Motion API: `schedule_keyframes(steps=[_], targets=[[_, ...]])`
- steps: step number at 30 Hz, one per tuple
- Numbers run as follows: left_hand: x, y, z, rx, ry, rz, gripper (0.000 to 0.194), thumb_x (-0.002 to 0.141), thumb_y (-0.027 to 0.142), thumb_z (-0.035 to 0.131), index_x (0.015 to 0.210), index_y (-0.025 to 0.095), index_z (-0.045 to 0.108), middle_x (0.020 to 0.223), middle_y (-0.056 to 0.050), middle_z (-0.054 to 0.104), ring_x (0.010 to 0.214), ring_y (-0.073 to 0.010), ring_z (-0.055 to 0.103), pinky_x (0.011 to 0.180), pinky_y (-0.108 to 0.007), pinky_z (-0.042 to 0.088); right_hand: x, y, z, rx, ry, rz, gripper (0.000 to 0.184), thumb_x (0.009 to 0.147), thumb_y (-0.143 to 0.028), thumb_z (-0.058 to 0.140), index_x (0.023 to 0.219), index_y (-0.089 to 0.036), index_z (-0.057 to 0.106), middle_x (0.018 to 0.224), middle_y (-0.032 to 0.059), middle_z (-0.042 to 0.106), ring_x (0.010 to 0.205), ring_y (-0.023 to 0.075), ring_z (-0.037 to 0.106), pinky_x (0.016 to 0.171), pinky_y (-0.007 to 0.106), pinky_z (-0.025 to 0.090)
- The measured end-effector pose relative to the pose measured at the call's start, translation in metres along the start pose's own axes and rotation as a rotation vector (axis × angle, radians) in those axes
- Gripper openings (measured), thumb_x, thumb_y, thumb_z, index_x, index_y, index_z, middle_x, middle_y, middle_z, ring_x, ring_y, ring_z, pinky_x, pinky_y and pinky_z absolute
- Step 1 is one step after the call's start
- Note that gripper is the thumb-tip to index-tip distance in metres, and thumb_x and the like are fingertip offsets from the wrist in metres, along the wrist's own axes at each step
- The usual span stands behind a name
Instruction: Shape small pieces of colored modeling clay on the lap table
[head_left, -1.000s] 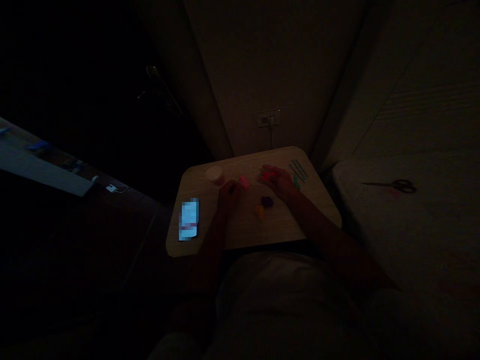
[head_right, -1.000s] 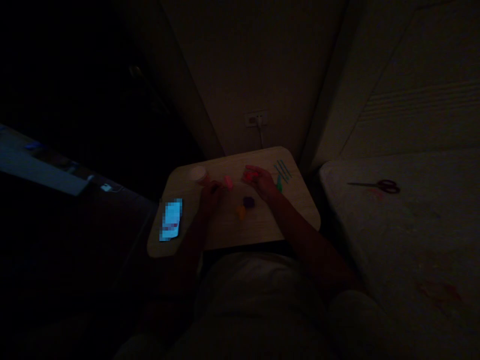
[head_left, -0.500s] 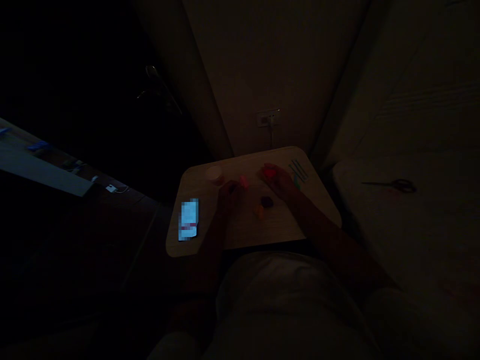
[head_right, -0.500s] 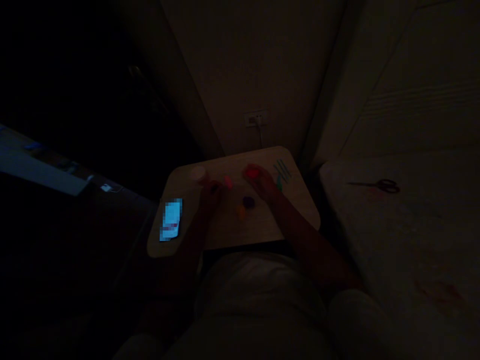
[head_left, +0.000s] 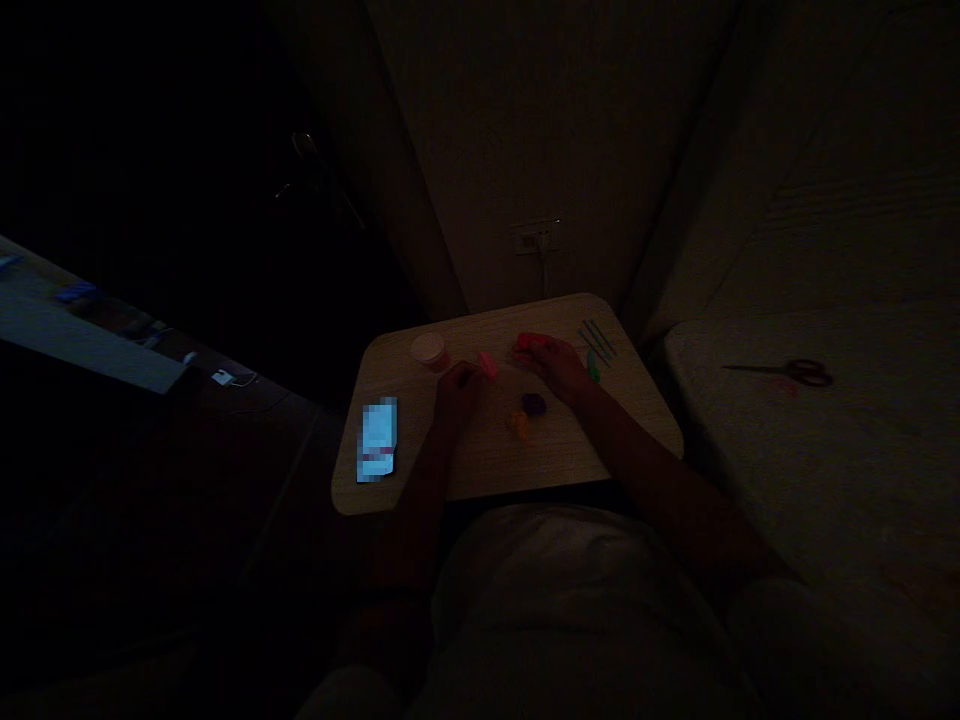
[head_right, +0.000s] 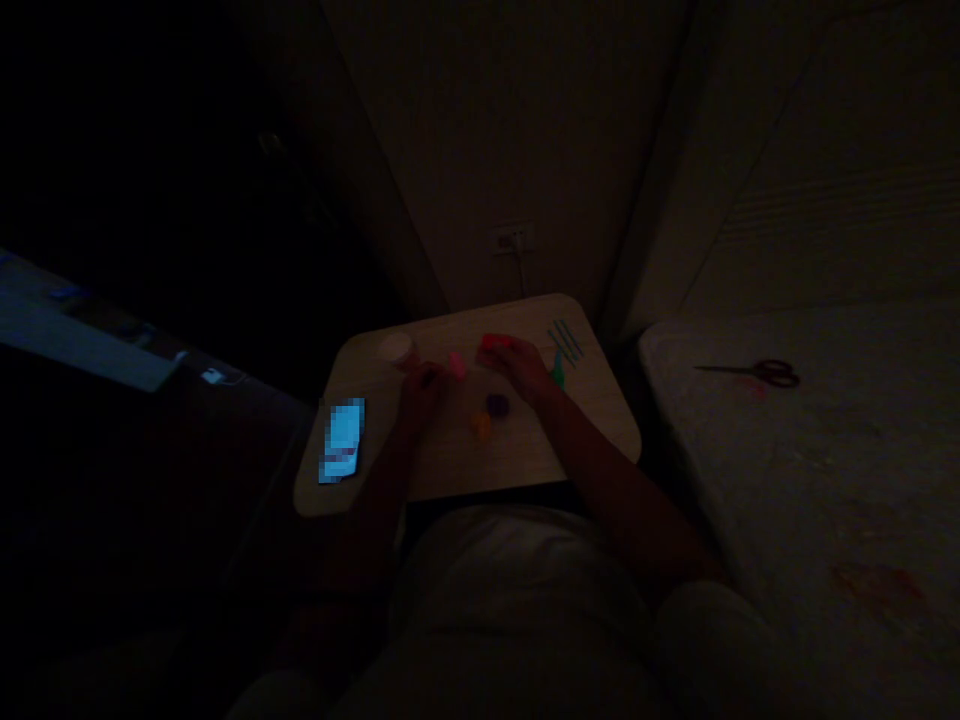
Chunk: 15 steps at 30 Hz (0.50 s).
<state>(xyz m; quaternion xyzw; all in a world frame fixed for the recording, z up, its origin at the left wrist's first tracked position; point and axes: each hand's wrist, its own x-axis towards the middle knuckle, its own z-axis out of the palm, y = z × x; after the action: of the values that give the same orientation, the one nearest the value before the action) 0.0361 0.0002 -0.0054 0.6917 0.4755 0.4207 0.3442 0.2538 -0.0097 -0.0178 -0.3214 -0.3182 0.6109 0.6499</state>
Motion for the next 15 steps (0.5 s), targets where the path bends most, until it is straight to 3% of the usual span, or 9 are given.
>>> schedule_keyframes(steps=[5, 12, 15], targets=[[-0.0002, 0.0005, -0.0001, -0.002, 0.006, -0.003, 0.014, 0.085, 0.031, 0.061, 0.079, 0.018, 0.065, 0.079, 0.0, 0.064, 0.075, -0.0154, 0.055, 0.07, -0.026, 0.042, 0.0023, 0.0019, -0.0018, -0.098, 0.037, -0.029, 0.037, 0.071, -0.051, 0.085, 0.087, -0.021, 0.071, 0.082, 0.0024, 0.071, 0.07, 0.0138, 0.065, 0.072, 0.029, 0.057], [0.0005, -0.003, -0.0005, 0.005, -0.008, -0.004, 0.015, 0.086, 0.031, 0.06, 0.079, 0.018, 0.066, 0.078, 0.0, 0.064, 0.074, -0.0151, 0.056, 0.071, -0.026, 0.043, 0.0041, 0.0028, -0.0061, -0.104, 0.06, -0.063, 0.031, 0.071, -0.046, 0.084, 0.074, -0.02, 0.066, 0.072, 0.0015, 0.065, 0.066, 0.0142, 0.061, 0.065, 0.029, 0.054], [0.0001, -0.0003, -0.0007, 0.003, 0.0, -0.013, 0.016, 0.085, 0.031, 0.06, 0.079, 0.019, 0.066, 0.078, 0.0, 0.064, 0.074, -0.0155, 0.055, 0.069, -0.026, 0.043, 0.0076, 0.0038, -0.0094, -0.041, 0.07, -0.066, 0.026, 0.07, -0.038, 0.084, 0.077, -0.022, 0.064, 0.074, 0.001, 0.066, 0.073, 0.0158, 0.064, 0.073, 0.031, 0.057]])
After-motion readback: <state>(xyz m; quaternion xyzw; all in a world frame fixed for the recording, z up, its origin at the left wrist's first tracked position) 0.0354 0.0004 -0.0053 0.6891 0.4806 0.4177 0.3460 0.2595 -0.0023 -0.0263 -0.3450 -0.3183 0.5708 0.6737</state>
